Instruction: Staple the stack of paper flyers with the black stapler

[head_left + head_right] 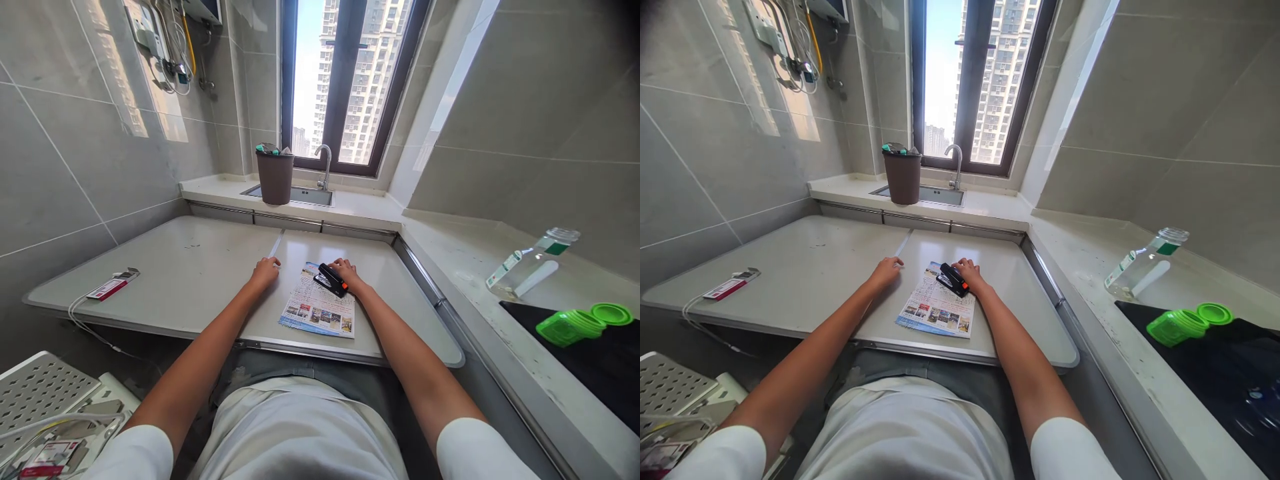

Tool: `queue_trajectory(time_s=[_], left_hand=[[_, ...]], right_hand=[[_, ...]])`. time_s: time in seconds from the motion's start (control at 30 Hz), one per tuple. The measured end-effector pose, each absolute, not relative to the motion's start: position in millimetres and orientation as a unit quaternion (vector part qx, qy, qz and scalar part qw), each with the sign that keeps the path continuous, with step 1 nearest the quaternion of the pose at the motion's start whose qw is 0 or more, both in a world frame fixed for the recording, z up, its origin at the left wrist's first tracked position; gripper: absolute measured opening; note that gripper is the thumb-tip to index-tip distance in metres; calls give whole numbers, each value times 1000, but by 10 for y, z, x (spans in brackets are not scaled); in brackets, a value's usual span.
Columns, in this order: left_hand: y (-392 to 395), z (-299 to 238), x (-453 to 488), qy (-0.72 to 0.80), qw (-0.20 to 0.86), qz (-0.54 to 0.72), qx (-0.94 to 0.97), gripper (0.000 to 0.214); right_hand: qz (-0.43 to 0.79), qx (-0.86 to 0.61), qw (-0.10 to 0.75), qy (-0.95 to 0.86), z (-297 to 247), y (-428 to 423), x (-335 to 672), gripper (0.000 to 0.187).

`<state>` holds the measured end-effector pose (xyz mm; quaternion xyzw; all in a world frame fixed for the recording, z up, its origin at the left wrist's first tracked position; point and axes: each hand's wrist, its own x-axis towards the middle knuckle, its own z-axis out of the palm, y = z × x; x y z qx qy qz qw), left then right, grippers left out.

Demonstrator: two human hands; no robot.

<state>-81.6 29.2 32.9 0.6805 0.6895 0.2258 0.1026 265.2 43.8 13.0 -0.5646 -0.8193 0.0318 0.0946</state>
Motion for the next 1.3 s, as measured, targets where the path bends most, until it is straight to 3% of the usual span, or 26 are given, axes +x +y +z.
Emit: queue_trajectory(time_s=[0.33, 0.57, 0.8, 1.07, 1.3], left_hand=[[124, 310, -1335, 741, 67, 233, 626, 44], [107, 304, -1288, 737, 71, 228, 632, 40], [108, 284, -1274, 731, 75, 233, 637, 38], [104, 273, -1261, 731, 77, 239, 635, 37], [97, 292, -1267, 734, 67, 224, 638, 37]], right_hand=[[51, -519, 78, -850, 243, 928, 1571, 53], [48, -513, 108, -850, 239, 928, 1390, 50], [17, -586, 113, -802, 256, 621, 2191, 27], [-42, -710, 85, -698, 264, 90, 3825, 35], [-61, -745, 101, -657, 156, 20, 4051, 36]])
